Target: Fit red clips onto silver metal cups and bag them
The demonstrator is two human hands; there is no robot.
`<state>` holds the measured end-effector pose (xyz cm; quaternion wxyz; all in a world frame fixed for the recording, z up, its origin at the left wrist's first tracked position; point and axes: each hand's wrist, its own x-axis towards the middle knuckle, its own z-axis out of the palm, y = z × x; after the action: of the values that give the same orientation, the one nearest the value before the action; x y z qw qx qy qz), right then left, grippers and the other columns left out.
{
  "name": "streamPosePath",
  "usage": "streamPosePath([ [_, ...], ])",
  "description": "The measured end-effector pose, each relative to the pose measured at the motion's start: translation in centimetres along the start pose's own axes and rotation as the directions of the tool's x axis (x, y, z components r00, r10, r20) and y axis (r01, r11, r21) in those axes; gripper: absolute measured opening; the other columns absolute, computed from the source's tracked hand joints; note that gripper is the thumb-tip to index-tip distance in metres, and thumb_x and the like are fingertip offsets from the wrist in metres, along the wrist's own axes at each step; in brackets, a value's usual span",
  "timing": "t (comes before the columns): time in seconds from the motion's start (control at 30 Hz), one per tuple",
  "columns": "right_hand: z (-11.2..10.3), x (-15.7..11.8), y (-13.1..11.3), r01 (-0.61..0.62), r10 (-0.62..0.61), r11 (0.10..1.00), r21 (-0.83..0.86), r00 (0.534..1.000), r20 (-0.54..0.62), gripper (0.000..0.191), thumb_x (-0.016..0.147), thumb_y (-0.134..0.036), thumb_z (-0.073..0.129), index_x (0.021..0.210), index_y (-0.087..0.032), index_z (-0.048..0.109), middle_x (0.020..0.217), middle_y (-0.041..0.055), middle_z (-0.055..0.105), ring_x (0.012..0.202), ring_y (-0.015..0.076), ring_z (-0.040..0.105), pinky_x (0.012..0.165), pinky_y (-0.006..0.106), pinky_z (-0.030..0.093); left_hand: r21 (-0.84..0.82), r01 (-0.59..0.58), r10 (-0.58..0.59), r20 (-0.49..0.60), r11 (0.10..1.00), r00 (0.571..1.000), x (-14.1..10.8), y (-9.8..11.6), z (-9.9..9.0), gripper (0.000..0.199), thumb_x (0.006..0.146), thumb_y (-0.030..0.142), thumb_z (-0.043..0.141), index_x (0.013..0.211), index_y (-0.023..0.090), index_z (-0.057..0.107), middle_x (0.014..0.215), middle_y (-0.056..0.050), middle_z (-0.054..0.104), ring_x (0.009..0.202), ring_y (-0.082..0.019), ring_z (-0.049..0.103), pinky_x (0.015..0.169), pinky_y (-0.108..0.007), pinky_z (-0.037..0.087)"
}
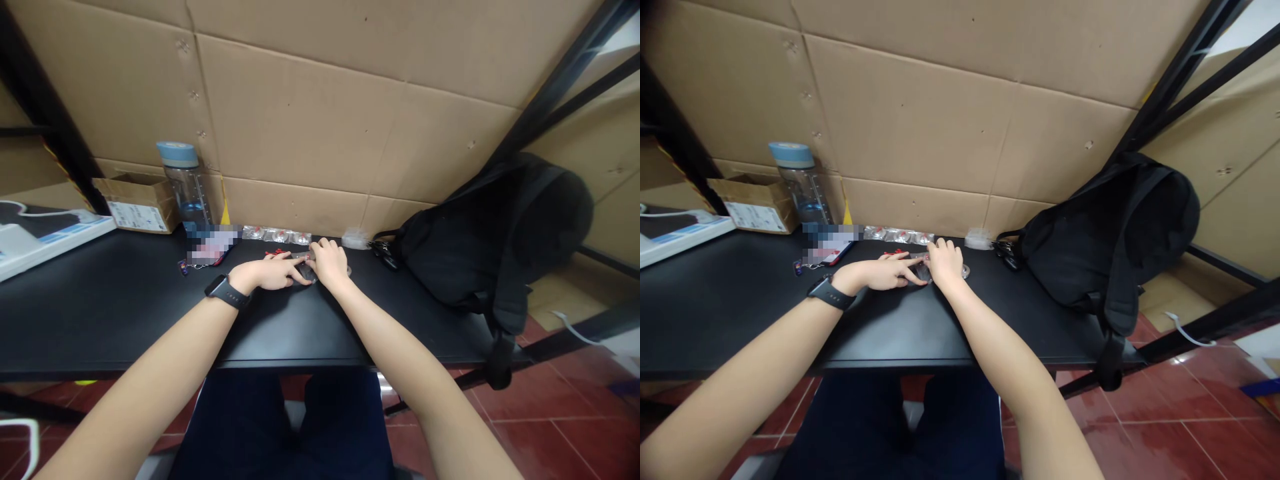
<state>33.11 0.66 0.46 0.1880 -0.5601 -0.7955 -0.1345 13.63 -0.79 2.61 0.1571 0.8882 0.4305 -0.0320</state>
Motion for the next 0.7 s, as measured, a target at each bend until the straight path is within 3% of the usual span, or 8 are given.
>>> streamPosePath([
  [0.07,-0.3,-0.1,0.6,0.060,-0.062,0.995,0.080,0.998,0.027,0.034,0.086,-0.030,0.077,0.118,-0.023,0.067,0.120,0.0118,0.063,0.110,0.0298,0.055,0.089,0.041,0.047,-0.011,-0.022,0.021,-0.049,1.000,0.999,0.0,-0.2,-0.2,0.049,0.085,0.020,0.053,0.116,0.052,0.073,0.166,0.015,0.030,0.154,-0.039,0.022,0.118,-0.068,0.021],
  [0.13,-0.8,-0.3,1.6,0.204,-0.224,0.947,0.248,0.973,0.058,0.042,0.084,-0.033,0.079,0.123,-0.024,0.065,0.122,0.0099,0.062,0.109,0.0267,0.057,0.091,0.038,0.048,-0.017,-0.080,0.077,-0.135,0.997,0.988,0.0,-0.5,-0.6,0.050,0.085,0.014,0.047,0.111,0.046,0.076,0.159,0.011,0.044,0.150,-0.033,0.032,0.119,-0.060,0.024],
  [0.2,-1.5,-0.5,2.7,0.301,-0.348,0.848,0.436,0.937,0.031,0.041,0.087,-0.037,0.076,0.124,-0.024,0.064,0.121,0.0079,0.062,0.107,0.0228,0.059,0.093,0.034,0.048,-0.025,-0.114,0.105,-0.246,0.993,0.964,0.0,-0.9,-0.9,0.047,0.083,0.011,0.043,0.106,0.036,0.076,0.142,0.004,0.063,0.137,-0.027,0.049,0.115,-0.050,0.033],
  [0.27,-1.9,-0.6,3.8,0.302,-0.348,0.783,0.544,0.937,-0.019,0.028,0.095,-0.034,0.065,0.120,-0.022,0.066,0.114,0.0067,0.064,0.099,0.0191,0.061,0.090,0.032,0.048,-0.040,-0.062,0.044,-0.341,0.997,0.939,0.1,-1.2,-1.0,0.036,0.080,0.014,0.047,0.102,0.028,0.071,0.116,-0.002,0.073,0.116,-0.026,0.062,0.104,-0.044,0.041],
  [0.33,-2.0,-0.5,4.8,0.280,-0.313,0.783,0.556,0.949,-0.037,0.017,0.096,-0.022,0.059,0.110,-0.021,0.068,0.107,0.0054,0.066,0.092,0.0173,0.061,0.087,0.030,0.048,-0.044,0.041,-0.055,-0.410,0.998,0.910,0.4,-1.4,-0.6,0.029,0.076,0.019,0.056,0.102,0.026,0.067,0.102,-0.004,0.073,0.104,-0.028,0.064,0.096,-0.044,0.043],
  [0.47,-1.1,-0.3,6.0,0.219,-0.261,0.864,0.454,0.965,0.031,0.026,0.083,-0.004,0.064,0.100,-0.022,0.070,0.106,0.0046,0.065,0.095,0.0185,0.061,0.090,0.031,0.046,0.003,0.075,-0.063,-0.512,0.997,0.857,1.4,-1.2,1.0,0.033,0.074,0.029,0.070,0.106,0.028,0.065,0.116,-0.006,0.069,0.117,-0.032,0.058,0.097,-0.047,0.038],
  [0.6,-0.1,-0.3,6.2,0.200,-0.258,0.881,0.428,0.963,0.081,0.022,0.081,-0.015,0.076,0.100,-0.023,0.070,0.107,0.0044,0.063,0.098,0.0202,0.060,0.090,0.033,0.046,0.013,0.030,-0.018,-0.547,0.999,0.837,2.2,-0.5,1.8,0.020,0.078,0.036,0.071,0.096,0.027,0.069,0.116,-0.005,0.070,0.120,-0.032,0.056,0.100,-0.048,0.033],
  [0.7,0.1,-0.2,6.2,0.216,-0.272,0.874,0.436,0.960,0.071,0.007,0.087,-0.020,0.073,0.092,-0.023,0.071,0.104,0.0048,0.063,0.099,0.0200,0.059,0.092,0.033,0.045,0.010,0.044,-0.032,-0.553,0.999,0.833,2.0,-0.3,1.5,0.011,0.082,0.035,0.066,0.086,0.026,0.071,0.112,-0.005,0.072,0.118,-0.031,0.057,0.100,-0.050,0.032],
])
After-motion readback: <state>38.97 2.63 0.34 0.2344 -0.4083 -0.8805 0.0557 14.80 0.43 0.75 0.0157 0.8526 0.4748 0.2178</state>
